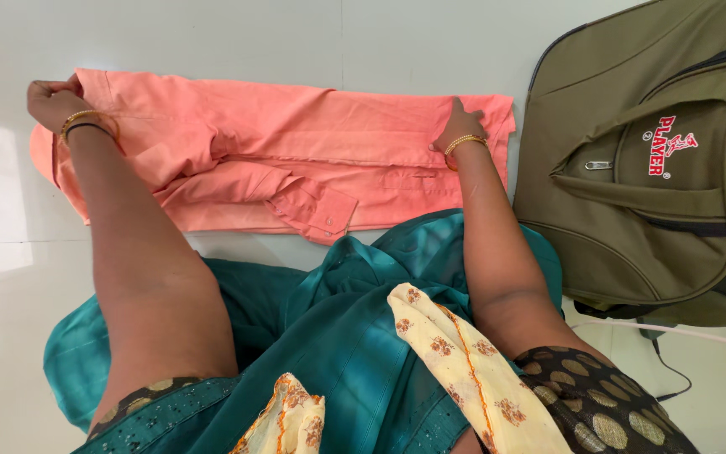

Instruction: The person folds a peach-colored long-sleeved shirt on the floor. They smooth the fabric, fold the sleeves inward, fold the shirt in half lengthwise, and then fold it into a compact rectangle.

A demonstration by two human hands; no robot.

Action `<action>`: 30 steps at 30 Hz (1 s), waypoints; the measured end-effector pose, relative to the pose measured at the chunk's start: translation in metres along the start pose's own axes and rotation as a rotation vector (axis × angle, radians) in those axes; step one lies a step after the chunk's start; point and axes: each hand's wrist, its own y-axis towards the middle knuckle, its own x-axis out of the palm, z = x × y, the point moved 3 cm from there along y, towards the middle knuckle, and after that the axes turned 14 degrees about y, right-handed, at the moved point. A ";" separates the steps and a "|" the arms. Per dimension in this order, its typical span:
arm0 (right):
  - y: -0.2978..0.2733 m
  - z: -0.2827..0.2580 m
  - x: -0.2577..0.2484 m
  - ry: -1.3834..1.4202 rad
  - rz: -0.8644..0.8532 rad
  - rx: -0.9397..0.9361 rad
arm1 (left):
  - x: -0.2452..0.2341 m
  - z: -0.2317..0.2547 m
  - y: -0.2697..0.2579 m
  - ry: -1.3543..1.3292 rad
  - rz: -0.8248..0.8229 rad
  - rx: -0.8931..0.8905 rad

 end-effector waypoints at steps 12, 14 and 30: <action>0.013 0.006 0.006 -0.036 0.001 -0.032 | 0.001 0.062 -0.055 0.264 -0.469 0.171; 0.012 0.006 0.006 -0.046 0.007 -0.044 | -0.004 0.064 -0.058 0.201 -0.499 0.203; 0.020 0.006 0.007 -0.104 -0.035 0.024 | 0.000 0.058 -0.038 0.811 -0.016 0.160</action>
